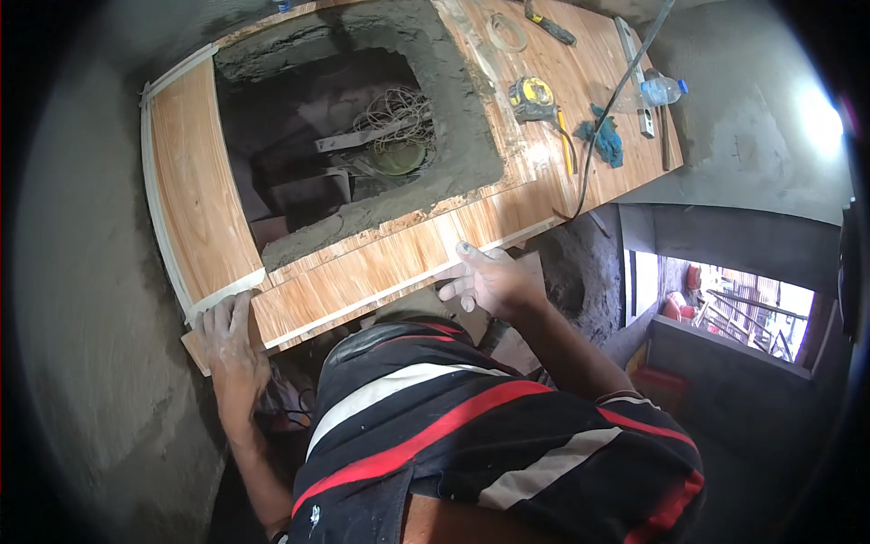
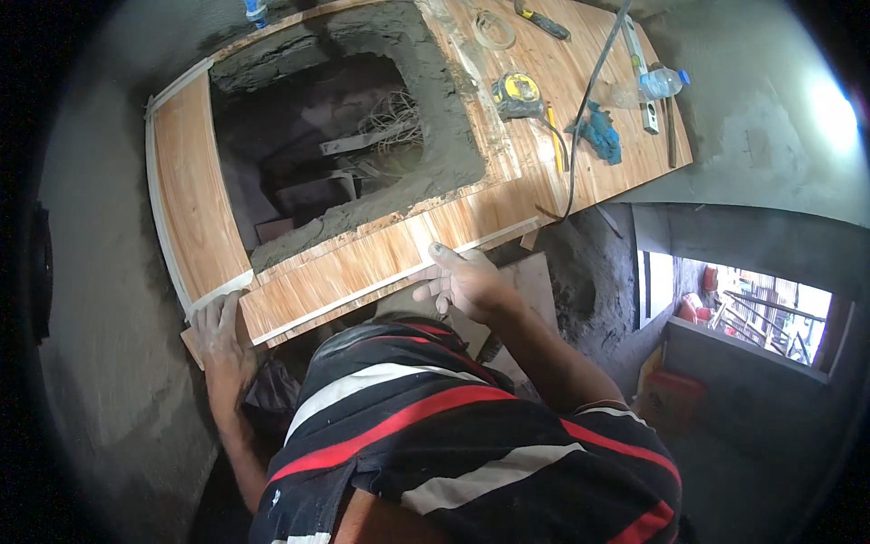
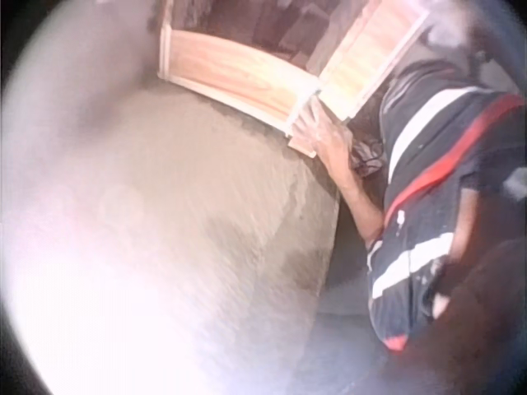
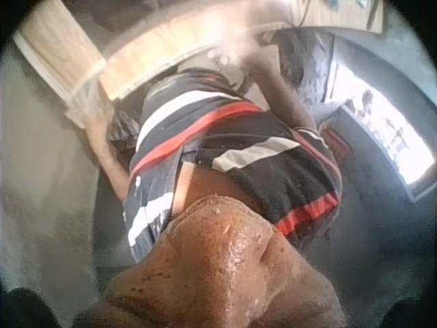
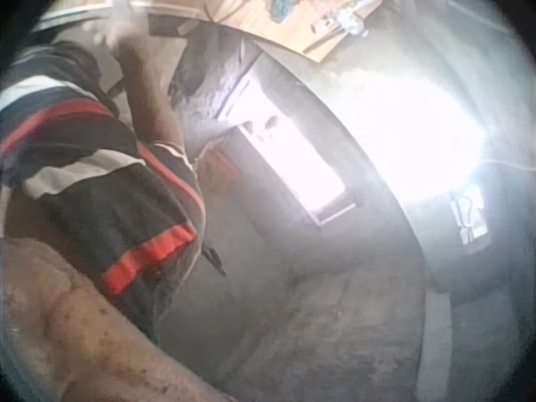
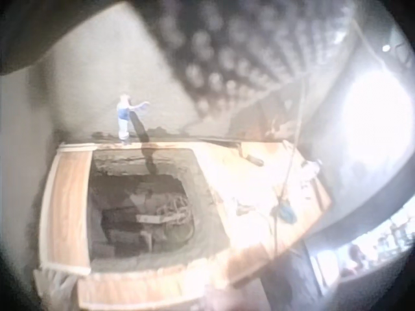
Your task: The person fits a tile piece onto a surface around an opening, marks the tile with a pencil, and cuts the marked section using an angle grinder.
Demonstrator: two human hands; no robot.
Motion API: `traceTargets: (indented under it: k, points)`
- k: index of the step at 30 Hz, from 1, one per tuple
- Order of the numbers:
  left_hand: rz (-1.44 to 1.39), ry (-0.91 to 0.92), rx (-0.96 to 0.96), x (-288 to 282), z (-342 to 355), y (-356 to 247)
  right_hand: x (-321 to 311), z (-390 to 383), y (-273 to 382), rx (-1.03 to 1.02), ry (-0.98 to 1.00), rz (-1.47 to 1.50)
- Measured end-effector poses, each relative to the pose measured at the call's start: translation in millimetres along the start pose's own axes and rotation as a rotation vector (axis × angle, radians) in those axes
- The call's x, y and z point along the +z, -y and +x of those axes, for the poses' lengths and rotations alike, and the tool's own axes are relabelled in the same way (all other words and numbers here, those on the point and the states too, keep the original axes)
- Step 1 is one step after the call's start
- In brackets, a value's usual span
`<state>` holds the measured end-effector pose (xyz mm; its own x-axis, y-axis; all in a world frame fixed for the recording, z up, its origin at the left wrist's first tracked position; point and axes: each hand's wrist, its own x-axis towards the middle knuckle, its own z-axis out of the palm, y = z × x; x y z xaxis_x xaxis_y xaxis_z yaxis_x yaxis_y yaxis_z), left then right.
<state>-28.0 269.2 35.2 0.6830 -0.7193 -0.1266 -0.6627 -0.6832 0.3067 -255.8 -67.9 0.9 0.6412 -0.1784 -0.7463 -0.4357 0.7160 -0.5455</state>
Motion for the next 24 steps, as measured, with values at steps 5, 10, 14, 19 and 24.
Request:
traceTargets:
  k: [5, 10, 14, 19, 24]
  points:
    - [-0.01, 0.032, 0.018, 1.4, 5.1, 0.9, -0.7, 4.6, 7.9, 0.097, -0.075, -0.071]
    - [-0.034, 0.065, -0.047, -1.8, 10.2, -2.4, -3.6, 9.0, 15.0, 0.156, -0.1, -0.146]
    - [0.018, 0.05, -0.032, -4.4, 10.0, -1.0, -7.9, 13.9, 15.3, 0.176, -0.083, -0.098]
    - [0.002, 0.07, -0.009, -5.7, 15.4, 1.4, -17.3, 13.7, 20.4, 0.219, 0.013, -0.102]
    - [0.012, 0.077, -0.002, -8.5, 15.6, 1.9, -16.4, 6.2, 34.9, 0.272, 0.009, -0.219]
